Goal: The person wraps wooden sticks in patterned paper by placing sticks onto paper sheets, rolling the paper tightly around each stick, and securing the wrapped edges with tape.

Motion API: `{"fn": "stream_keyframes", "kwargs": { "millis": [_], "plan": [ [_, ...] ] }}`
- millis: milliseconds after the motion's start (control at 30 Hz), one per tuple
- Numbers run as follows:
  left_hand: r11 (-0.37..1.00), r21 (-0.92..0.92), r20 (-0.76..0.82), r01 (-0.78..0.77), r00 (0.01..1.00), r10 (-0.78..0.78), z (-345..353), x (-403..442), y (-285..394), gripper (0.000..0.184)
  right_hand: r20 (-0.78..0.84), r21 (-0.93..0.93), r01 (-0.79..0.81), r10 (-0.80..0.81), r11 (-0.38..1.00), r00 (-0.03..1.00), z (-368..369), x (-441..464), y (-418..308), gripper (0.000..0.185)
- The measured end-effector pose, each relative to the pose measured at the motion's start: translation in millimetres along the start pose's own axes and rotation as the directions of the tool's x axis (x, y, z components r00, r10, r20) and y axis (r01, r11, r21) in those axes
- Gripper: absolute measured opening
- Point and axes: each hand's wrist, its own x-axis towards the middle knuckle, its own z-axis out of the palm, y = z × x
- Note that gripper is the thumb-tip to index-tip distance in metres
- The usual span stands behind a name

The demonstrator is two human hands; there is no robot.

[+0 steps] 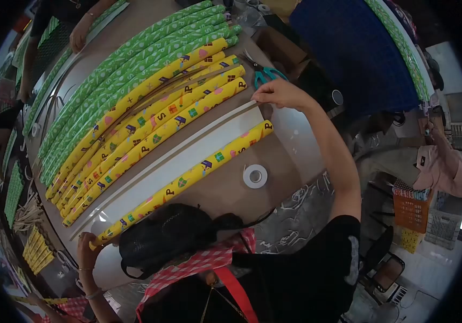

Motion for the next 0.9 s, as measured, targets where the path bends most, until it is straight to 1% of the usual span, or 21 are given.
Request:
{"fn": "stream_keyframes", "kwargs": {
  "millis": [67,100,167,200,267,300,367,400,467,500,567,600,667,700,767,800,867,900],
  "plan": [
    [1.0,0.002,0.003,0.002,1.0,-0.002,0,0,0,0.038,-0.045,-0.087,-0.003,-0.001,0.996,0.999,3,-2,-4,0.025],
    [1.0,0.002,0.008,0.002,1.0,-0.002,0,0,-1,0.038,-0.044,-0.087,-0.003,-0.001,0.996,0.999,5,-1,0,0.025],
    [1.0,0.004,0.013,0.004,1.0,-0.004,-1,0,0,0.039,-0.097,-0.138,0.176,-0.19,0.975,0.977,10,4,10,0.026],
    [1.0,0.002,0.008,0.003,1.0,-0.003,-1,0,0,0.039,-0.097,-0.138,0.176,-0.19,0.975,0.977,12,4,13,0.026],
    [1.0,0.0,0.001,0.002,1.0,-0.002,-1,0,1,0.039,-0.142,-0.217,0.241,-0.275,0.946,0.951,16,3,15,0.025],
    [1.0,-0.006,0.003,-0.003,1.0,0.003,-2,0,2,0.039,-0.14,-0.217,0.241,-0.275,0.946,0.951,18,2,15,0.025],
    [1.0,-0.012,0.007,-0.006,1.0,0.006,-2,0,2,0.039,-0.207,-0.274,0.271,-0.331,0.923,0.921,21,2,14,0.023],
    [1.0,-0.01,0.015,0.009,1.0,-0.009,-2,0,2,0.039,-0.207,-0.274,0.27,-0.331,0.923,0.921,23,4,17,0.023],
    [1.0,-0.007,0.023,0.023,0.999,-0.023,-2,0,1,0.039,-0.283,-0.35,0.287,-0.393,0.892,0.875,27,10,23,0.021],
    [1.0,-0.006,0.024,0.027,0.999,-0.027,-1,-1,-1,0.038,-0.284,-0.35,0.288,-0.394,0.892,0.874,30,11,24,0.021],
    [0.999,-0.003,0.022,0.032,0.999,-0.032,-2,-1,-1,0.038,-0.361,-0.502,0.224,-0.438,0.835,0.823,37,11,23,0.021],
    [0.999,0.003,0.027,0.036,0.999,-0.036,-3,-1,1,0.038,-0.362,-0.502,0.226,-0.44,0.835,0.822,40,9,21,0.021],
    [0.999,0.01,0.029,0.039,0.999,-0.039,-4,0,3,0.038,-0.41,-0.592,0.162,-0.468,0.79,0.783,45,5,18,0.019],
    [0.999,0.002,0.022,0.035,0.999,-0.035,-4,-1,4,0.038,-0.41,-0.593,0.163,-0.47,0.788,0.782,47,4,18,0.019],
    [0.999,-0.008,0.014,0.031,0.999,-0.031,-2,-2,3,0.038,-0.42,-0.717,0.132,-0.576,0.684,0.701,49,2,19,0.025],
    [1.0,0.001,-0.003,0.019,1.0,-0.019,-1,-3,0,0.038,-0.421,-0.718,0.131,-0.576,0.684,0.701,50,2,20,0.025],
    [1.0,0.008,-0.022,0.006,1.0,-0.006,1,-3,-2,0.038,-0.558,-0.566,0.103,-0.472,0.818,0.682,50,3,20,0.027],
    [1.0,0.002,-0.024,-0.004,1.0,0.004,0,-3,-1,0.038,-0.557,-0.567,0.103,-0.472,0.817,0.683,45,6,22,0.027]
  ]
}}
